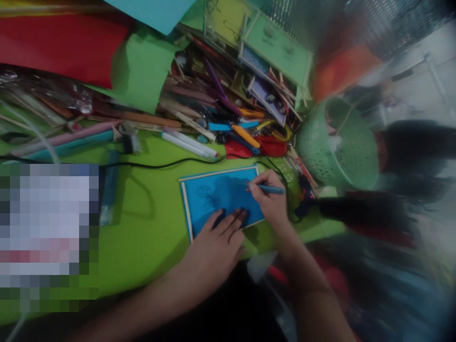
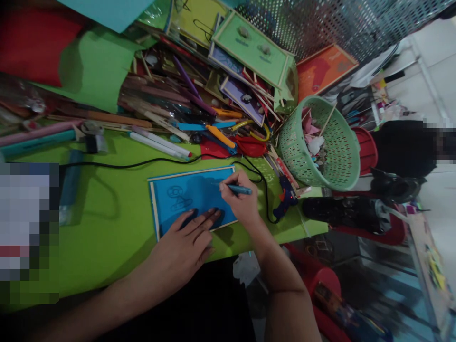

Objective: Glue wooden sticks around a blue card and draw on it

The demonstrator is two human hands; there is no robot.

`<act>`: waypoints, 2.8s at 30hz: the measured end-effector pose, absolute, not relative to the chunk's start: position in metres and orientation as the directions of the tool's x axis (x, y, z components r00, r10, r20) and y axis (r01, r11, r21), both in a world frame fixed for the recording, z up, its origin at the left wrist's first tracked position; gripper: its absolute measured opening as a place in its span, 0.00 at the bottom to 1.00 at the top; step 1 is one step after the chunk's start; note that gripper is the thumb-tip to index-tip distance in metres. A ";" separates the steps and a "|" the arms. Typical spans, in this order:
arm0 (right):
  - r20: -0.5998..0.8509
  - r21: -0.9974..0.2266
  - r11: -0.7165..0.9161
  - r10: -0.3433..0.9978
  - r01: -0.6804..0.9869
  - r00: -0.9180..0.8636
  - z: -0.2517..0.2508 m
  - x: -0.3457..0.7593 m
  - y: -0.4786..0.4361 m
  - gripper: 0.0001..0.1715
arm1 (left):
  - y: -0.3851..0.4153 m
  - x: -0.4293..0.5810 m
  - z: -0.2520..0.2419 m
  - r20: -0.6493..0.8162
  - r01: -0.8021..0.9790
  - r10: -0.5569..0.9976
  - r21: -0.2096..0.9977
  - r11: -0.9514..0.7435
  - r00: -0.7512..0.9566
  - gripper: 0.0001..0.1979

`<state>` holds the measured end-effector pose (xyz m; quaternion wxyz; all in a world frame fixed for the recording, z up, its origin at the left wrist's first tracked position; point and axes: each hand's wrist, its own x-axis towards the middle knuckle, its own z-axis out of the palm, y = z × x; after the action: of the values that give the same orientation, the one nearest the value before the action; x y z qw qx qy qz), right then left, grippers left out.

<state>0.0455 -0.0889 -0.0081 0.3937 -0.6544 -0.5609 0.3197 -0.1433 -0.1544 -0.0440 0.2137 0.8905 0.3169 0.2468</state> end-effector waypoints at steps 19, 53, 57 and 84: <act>0.043 -0.831 -0.051 0.987 0.554 0.156 -0.008 0.045 -0.089 0.08 | -0.155 -0.144 -0.045 0.278 0.463 0.667 0.539 -0.704 0.691 0.10; 0.062 -0.861 -0.027 0.986 0.507 0.158 -0.013 0.050 -0.091 0.07 | -0.154 -0.144 -0.043 0.312 0.460 0.667 0.528 -0.714 0.676 0.11; 0.063 -0.855 -0.025 0.986 0.518 0.153 -0.013 0.049 -0.091 0.07 | -0.154 -0.143 -0.043 0.306 0.464 0.670 0.530 -0.710 0.676 0.10; 0.060 -0.916 -0.008 0.986 0.401 0.157 -0.014 0.051 -0.091 0.07 | -0.154 -0.143 -0.043 0.314 0.464 0.666 0.521 -0.717 0.677 0.10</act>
<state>0.0506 -0.0914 -0.0143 0.4338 -0.6247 -0.5548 0.3373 -0.1426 -0.1544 -0.0435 0.2040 0.8926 0.3164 0.2479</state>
